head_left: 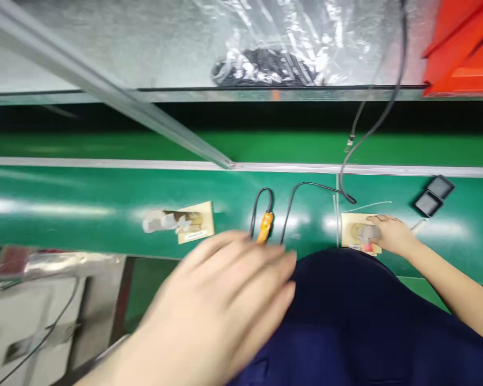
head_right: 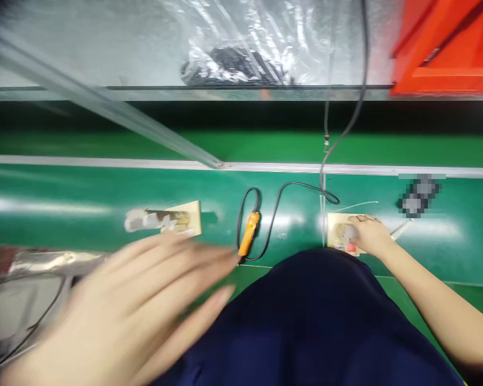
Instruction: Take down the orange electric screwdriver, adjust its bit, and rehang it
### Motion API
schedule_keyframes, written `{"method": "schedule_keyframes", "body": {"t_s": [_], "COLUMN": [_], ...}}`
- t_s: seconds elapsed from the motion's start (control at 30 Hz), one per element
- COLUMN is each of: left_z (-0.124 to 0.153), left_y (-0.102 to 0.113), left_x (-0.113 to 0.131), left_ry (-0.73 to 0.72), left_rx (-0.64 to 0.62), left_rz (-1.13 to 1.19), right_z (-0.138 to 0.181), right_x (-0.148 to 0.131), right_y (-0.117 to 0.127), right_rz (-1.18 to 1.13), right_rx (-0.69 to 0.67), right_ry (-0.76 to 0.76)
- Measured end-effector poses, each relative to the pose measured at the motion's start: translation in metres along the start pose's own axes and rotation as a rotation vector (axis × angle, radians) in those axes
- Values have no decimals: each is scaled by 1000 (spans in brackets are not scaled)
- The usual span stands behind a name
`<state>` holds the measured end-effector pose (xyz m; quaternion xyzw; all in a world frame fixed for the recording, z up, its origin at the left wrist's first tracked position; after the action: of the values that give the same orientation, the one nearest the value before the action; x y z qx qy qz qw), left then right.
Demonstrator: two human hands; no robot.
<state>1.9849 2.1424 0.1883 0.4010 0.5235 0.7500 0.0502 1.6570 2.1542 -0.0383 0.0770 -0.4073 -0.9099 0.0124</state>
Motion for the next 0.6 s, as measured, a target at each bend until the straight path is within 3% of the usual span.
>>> {"method": "schedule_keyframes", "body": {"t_s": [0.07, 0.13, 0.17, 0.23, 0.3, 0.37, 0.43, 0.53, 0.6], "left_z": [-21, -23, -21, -21, -27, -38, -50, -68, -80], "left_y": [-44, -109, -142, -197, -230, -239, -231, -200, -174], "left_x": [-56, -125, -150, -175, -171, -152, -134, -118, -109], "left_ry": [196, 527, 604, 637, 580, 472, 378, 339, 335], "left_rx": [-20, -70, -72, -55, -37, -29, -17, 44, 99], "left_rz": [-77, 108, 154, 238, 330, 426, 500, 555, 601], "right_z": [-4, -12, -16, -28, -42, -60, -78, -78, -52], "right_x": [-6, -11, -13, -16, -18, -25, -43, -83, -108], "right_y": [1, 2, 6, 23, 46, 65, 73, 77, 83], "right_rz": [12, -44, -112, -296, -469, -615, -754, -871, -883], "right_rx": [22, 13, 28, 132, 291, 377, 308, 131, 107], "right_ry": [60, 102, 119, 121, 80, 39, 47, 152, 290]}}
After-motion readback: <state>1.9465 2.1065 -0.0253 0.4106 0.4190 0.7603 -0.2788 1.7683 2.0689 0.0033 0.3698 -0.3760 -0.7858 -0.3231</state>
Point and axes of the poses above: each hand's wrist, its own z-axis away from the middle knuckle, its own y-axis out of the back of the hand, x = y × z, the point moved 5 cm from there along -z, towards the middle knuckle, and after that the axes turned 7 degrees about -x, right-handed, at the moved point
